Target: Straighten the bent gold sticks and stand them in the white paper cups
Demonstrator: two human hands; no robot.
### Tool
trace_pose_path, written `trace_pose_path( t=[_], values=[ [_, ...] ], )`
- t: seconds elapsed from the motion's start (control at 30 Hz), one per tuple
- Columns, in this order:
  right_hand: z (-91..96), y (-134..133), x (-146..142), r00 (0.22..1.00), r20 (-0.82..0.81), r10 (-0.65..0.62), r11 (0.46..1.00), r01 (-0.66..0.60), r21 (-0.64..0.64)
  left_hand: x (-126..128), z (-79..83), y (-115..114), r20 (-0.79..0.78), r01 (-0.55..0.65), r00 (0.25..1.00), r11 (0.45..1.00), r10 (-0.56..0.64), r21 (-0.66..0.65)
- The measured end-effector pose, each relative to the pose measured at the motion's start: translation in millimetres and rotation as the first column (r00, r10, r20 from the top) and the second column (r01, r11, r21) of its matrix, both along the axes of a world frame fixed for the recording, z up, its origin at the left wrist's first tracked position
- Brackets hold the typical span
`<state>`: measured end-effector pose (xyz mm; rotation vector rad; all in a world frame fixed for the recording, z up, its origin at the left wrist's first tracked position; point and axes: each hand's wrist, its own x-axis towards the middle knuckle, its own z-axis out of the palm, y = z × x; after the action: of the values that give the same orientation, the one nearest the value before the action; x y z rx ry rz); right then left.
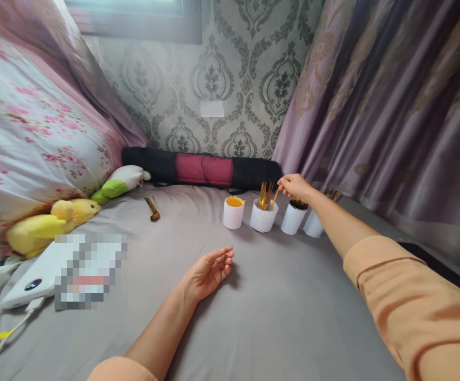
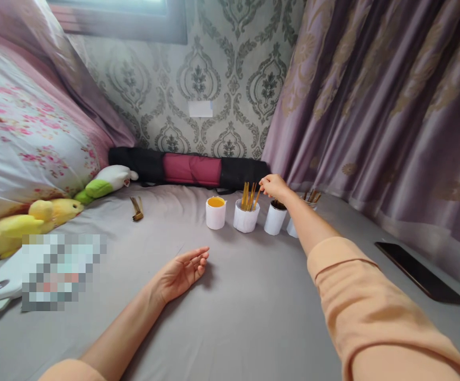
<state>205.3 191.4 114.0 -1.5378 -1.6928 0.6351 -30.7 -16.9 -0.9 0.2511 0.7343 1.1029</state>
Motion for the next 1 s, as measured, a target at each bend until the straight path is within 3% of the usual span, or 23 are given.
trace_pose_path(
  t=[0.57, 1.0],
  values=[
    [-14.1, 13.3, -4.6, 0.995, 0.076, -0.057, 0.997, 0.061, -0.048, -0.2, -3.4, 1.5, 0.001, 0.004, 1.000, 1.000, -0.004, 0.009],
    [-15.1, 10.5, -10.3, 0.998, 0.060, -0.017, 0.997, 0.021, -0.075, -0.8, -7.6, 4.0, 0.009, 0.008, 1.000, 1.000, -0.008, 0.006]
  ],
)
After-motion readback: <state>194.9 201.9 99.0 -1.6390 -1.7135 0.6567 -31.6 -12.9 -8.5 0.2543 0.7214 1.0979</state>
